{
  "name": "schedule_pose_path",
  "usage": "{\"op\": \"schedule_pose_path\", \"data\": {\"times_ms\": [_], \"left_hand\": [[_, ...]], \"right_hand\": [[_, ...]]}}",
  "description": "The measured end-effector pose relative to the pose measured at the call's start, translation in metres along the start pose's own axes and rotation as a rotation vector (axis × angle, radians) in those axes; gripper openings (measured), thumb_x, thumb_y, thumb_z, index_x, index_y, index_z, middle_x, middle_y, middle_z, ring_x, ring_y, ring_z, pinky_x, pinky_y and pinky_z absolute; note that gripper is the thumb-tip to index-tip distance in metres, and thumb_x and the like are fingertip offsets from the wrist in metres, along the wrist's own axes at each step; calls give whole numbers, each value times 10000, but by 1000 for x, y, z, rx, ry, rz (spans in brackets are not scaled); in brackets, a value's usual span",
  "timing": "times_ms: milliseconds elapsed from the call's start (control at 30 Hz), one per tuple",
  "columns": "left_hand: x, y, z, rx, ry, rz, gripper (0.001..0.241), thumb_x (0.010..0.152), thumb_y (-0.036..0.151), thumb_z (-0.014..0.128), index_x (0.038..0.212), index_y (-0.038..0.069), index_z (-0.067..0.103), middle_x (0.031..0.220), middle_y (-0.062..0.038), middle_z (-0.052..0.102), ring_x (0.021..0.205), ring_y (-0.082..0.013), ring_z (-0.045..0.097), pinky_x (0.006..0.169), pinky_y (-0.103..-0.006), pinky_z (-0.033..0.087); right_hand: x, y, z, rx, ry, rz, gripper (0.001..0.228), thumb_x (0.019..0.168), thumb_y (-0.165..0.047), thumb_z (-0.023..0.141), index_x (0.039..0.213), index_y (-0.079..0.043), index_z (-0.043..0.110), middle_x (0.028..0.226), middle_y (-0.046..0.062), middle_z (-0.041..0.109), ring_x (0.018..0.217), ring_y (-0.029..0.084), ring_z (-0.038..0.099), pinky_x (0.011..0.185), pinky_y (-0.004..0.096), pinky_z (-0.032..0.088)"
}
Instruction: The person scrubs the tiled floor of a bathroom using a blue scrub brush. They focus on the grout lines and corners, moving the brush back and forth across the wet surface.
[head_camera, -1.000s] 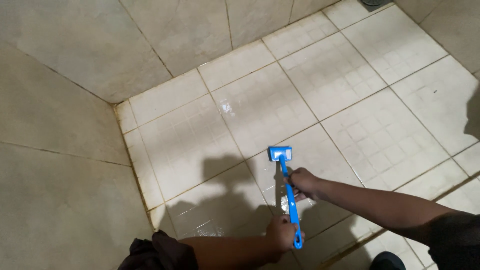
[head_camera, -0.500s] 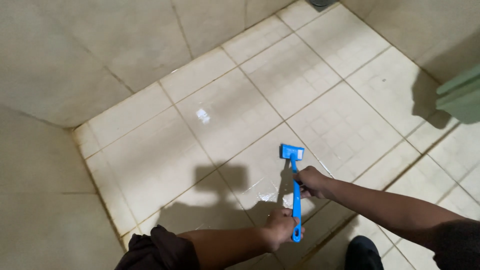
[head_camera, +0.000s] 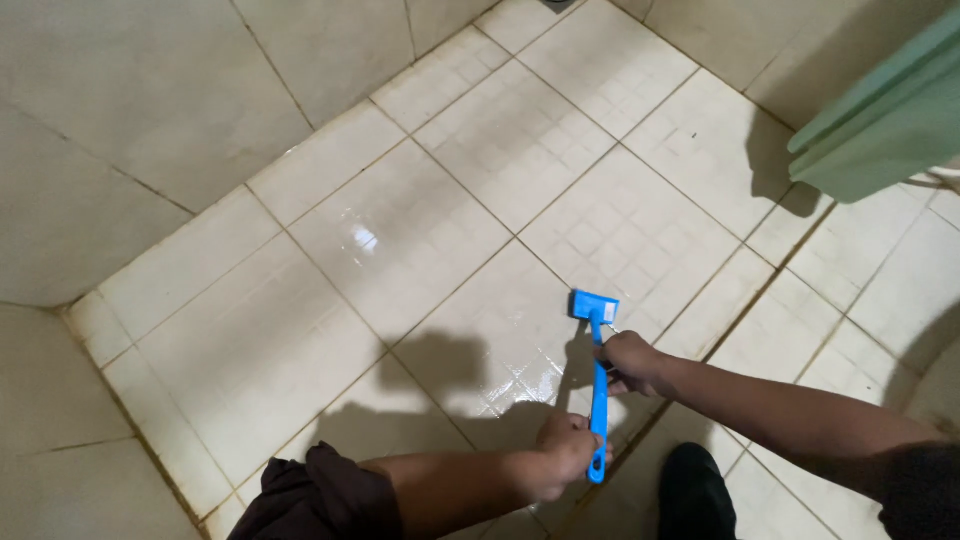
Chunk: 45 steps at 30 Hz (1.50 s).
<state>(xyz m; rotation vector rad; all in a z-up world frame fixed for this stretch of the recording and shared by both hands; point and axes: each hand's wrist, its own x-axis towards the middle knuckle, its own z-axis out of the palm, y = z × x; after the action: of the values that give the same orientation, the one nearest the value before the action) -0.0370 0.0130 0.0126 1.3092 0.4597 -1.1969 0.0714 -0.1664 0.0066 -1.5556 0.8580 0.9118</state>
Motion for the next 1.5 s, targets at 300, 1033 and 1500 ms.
{"op": "schedule_pose_path", "data": {"times_ms": [300,1033,1500], "left_hand": [[-20,-33,-26,-222,137,-42,149,995,39,530,1101,3,629,983,-142,759,801,-215,766,626,-350,617],[-39,-7,-48,-153,-2,-34,237,1024,81,516,1239,0,577,1085,-148,735,896,-230,750,717,-378,614],[-44,-11,-18,-6,-33,-104,163,1002,71,545,1146,12,594,996,-119,751,843,-201,751,677,-345,613]], "right_hand": [[-26,-39,78,-150,-225,-20,232,1014,-181,542,955,16,650,785,107,655,629,217,649,556,410,620],[-2,-37,61,-40,-252,7,179,1014,-96,535,1051,41,644,976,134,717,883,227,751,740,380,649],[-13,6,22,18,-151,85,230,1017,-156,566,1020,37,690,914,145,753,815,209,741,681,347,603]]}}
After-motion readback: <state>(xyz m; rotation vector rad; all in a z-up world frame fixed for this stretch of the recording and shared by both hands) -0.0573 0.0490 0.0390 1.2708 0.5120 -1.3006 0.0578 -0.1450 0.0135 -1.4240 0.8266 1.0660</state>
